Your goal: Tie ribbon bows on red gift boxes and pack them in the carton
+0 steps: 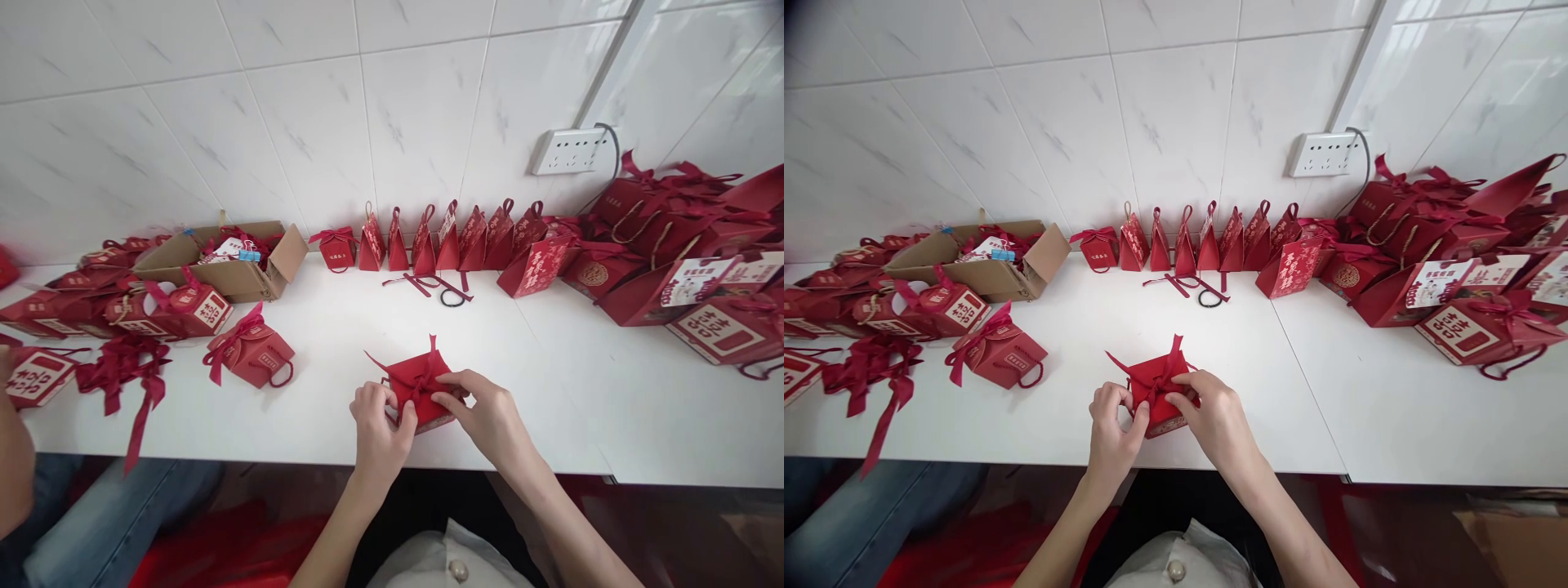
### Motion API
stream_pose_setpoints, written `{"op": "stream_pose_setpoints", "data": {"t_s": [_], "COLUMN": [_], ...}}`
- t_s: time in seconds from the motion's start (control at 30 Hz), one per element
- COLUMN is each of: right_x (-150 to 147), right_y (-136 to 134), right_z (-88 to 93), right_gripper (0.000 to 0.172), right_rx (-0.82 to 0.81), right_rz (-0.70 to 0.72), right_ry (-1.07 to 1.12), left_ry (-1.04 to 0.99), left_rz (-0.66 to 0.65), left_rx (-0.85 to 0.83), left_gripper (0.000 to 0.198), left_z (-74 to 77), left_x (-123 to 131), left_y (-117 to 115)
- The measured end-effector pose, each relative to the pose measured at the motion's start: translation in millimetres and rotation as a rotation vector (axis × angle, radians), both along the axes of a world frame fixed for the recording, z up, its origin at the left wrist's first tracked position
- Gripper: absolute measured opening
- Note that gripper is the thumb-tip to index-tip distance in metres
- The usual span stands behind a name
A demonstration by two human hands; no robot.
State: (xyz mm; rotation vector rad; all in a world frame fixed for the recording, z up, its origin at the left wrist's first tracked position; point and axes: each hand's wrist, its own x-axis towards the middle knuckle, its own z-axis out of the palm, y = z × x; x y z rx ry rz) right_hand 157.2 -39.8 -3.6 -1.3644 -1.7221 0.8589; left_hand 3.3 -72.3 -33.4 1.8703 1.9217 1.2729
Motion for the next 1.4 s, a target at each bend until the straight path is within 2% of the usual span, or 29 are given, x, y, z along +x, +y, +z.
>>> {"op": "stream_pose_setpoints", "data": {"t_s": [0.13, 0.27, 0.37, 0.5, 0.73, 1.13, 1.4], "right_x": [1.2, 5.4, 11.2, 15.6, 13.5, 15.5, 13.0], "right_y": [-1.0, 1.6, 5.0, 8.9, 10.2, 9.9, 11.3], "right_z": [-0.5, 1.3, 2.9, -0.2, -7.6, -12.6, -21.7], "right_gripper": [0.011, 0.016, 0.022, 0.027, 0.028, 0.016, 0.017], "right_rx": [0.036, -0.091, -0.200, -0.310, -0.490, -0.443, -0.468], "right_rz": [-0.018, -0.046, -0.014, 0.071, 0.097, 0.093, 0.034], "right_ry": [-0.022, 0.035, 0.082, 0.256, 0.616, 0.792, 0.952], "left_ry": [-0.071, -0.195, -0.299, -0.471, -0.691, -0.820, -0.904], "left_rz": [-0.050, -0.083, -0.094, -0.116, -0.140, -0.170, -0.198], "left_rx": [-0.069, -0.110, -0.126, -0.186, -0.233, -0.233, -0.244], "left_gripper": [0.022, 0.023, 0.024, 0.027, 0.032, 0.032, 0.033], "left_z": [2.7, 2.0, 1.4, -0.8, -6.7, -7.0, -13.9], "left_x": [-1.1, -0.8, 0.6, 2.3, 1.4, 0.2, -2.0], "left_y": [-1.2, -1.3, -0.5, 1.4, 4.8, 7.5, 8.9]}}
